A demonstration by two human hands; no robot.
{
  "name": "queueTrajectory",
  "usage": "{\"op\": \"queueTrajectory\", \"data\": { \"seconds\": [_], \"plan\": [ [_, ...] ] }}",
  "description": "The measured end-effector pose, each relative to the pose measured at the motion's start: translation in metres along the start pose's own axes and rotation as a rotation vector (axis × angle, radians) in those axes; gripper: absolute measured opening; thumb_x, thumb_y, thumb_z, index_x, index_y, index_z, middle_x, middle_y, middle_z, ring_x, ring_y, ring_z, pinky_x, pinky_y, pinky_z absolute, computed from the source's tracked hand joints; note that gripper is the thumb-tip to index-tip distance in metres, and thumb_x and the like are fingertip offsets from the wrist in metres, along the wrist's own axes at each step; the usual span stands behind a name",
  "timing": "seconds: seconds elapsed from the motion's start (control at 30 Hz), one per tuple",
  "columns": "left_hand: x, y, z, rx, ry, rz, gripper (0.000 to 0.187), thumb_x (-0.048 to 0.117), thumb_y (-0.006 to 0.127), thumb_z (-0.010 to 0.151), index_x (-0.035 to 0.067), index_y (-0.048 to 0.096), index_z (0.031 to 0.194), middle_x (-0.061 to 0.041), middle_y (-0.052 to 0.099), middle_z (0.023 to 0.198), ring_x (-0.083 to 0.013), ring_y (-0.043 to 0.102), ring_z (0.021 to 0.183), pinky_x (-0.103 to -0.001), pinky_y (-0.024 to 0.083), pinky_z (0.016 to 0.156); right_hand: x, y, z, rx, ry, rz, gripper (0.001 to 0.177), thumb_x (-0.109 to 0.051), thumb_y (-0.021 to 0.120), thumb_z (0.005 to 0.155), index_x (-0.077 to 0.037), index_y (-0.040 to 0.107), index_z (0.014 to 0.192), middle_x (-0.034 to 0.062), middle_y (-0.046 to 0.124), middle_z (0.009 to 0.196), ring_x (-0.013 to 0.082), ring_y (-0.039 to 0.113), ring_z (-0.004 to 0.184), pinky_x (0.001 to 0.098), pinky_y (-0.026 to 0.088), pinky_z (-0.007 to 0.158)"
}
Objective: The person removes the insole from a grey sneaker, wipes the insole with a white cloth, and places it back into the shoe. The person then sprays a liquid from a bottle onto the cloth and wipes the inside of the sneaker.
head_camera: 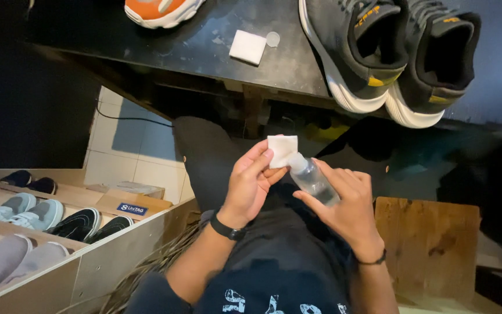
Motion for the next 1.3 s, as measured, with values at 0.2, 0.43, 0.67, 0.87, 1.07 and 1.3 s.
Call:
{"op": "queueTrajectory", "data": {
  "seconds": [0.2, 0.43, 0.67, 0.87, 1.07, 1.3],
  "plan": [
    [0.038, -0.007, 0.014, 0.052, 0.188, -0.027, 0.035, 0.010, 0.066, 0.096, -0.003, 0.062, 0.128, -0.023, 0.073, 0.111, -0.0357, 0.074, 0.104, -0.048, 0.059, 0.097, 0.015, 0.026, 0.052, 0.037, 0.049, 0.336, 0.057, -0.033, 0.097, 0.072, -0.010, 0.072, 0.118, 0.0083, 0.078, 0.094, 0.0302, 0.075, 0.092, 0.0395, 0.057, 0.084],
    [0.048, -0.017, 0.017, 0.165, 0.372, 0.079, 0.028, 0.010, 0.072, 0.093, -0.002, 0.064, 0.118, -0.020, 0.075, 0.101, -0.0336, 0.077, 0.096, -0.040, 0.064, 0.088, -0.027, 0.020, 0.189, 0.330, -0.119, 0.389, 0.060, -0.026, 0.093, 0.088, -0.004, 0.058, 0.132, 0.0208, 0.074, 0.104, 0.0398, 0.074, 0.100, 0.0494, 0.059, 0.080],
    [0.051, -0.008, 0.016, 0.167, 0.411, 0.255, 0.026, 0.016, 0.072, 0.092, -0.002, 0.072, 0.112, -0.013, 0.073, 0.093, -0.0201, 0.072, 0.082, -0.027, 0.060, 0.071, -0.026, 0.055, 0.291, 0.346, -0.223, 0.242, 0.051, -0.040, 0.088, 0.093, -0.012, 0.057, 0.121, 0.0010, 0.058, 0.081, 0.0173, 0.046, 0.065, 0.0326, 0.039, 0.061],
    [0.055, -0.002, 0.016, 0.165, 0.452, 0.271, 0.028, 0.014, 0.076, 0.088, -0.002, 0.073, 0.111, -0.010, 0.073, 0.093, -0.0167, 0.069, 0.084, -0.031, 0.064, 0.078, -0.015, 0.074, 0.306, 0.296, -0.156, 0.223, 0.057, -0.038, 0.094, 0.085, -0.014, 0.053, 0.118, 0.0017, 0.065, 0.091, 0.0212, 0.055, 0.072, 0.0353, 0.044, 0.065],
    [0.058, 0.001, 0.015, 0.120, 0.502, 0.312, 0.031, 0.012, 0.077, 0.088, -0.004, 0.074, 0.114, -0.013, 0.077, 0.100, -0.0170, 0.071, 0.091, -0.030, 0.062, 0.085, -0.039, 0.034, 0.238, 0.277, -0.098, 0.416, 0.063, -0.033, 0.082, 0.096, -0.009, 0.046, 0.142, 0.0150, 0.068, 0.126, 0.0244, 0.067, 0.113, 0.0373, 0.055, 0.100],
    [0.042, 0.014, 0.014, 0.119, 0.543, 0.442, 0.027, 0.005, 0.084, 0.083, -0.004, 0.076, 0.108, -0.009, 0.074, 0.079, -0.0109, 0.074, 0.080, -0.027, 0.064, 0.072, -0.026, 0.006, 0.099, -0.015, 0.182, 0.690, 0.023, -0.022, 0.074, 0.095, -0.013, 0.077, 0.116, 0.0075, 0.078, 0.089, 0.0166, 0.072, 0.080, 0.0342, 0.061, 0.080]
  ]
}}
Point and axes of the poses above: each hand's wrist, its own z-axis towards the middle knuckle, its own y-axis out of the palm, x = y × z, the point moved 3 cm from there along z, towards the middle knuckle
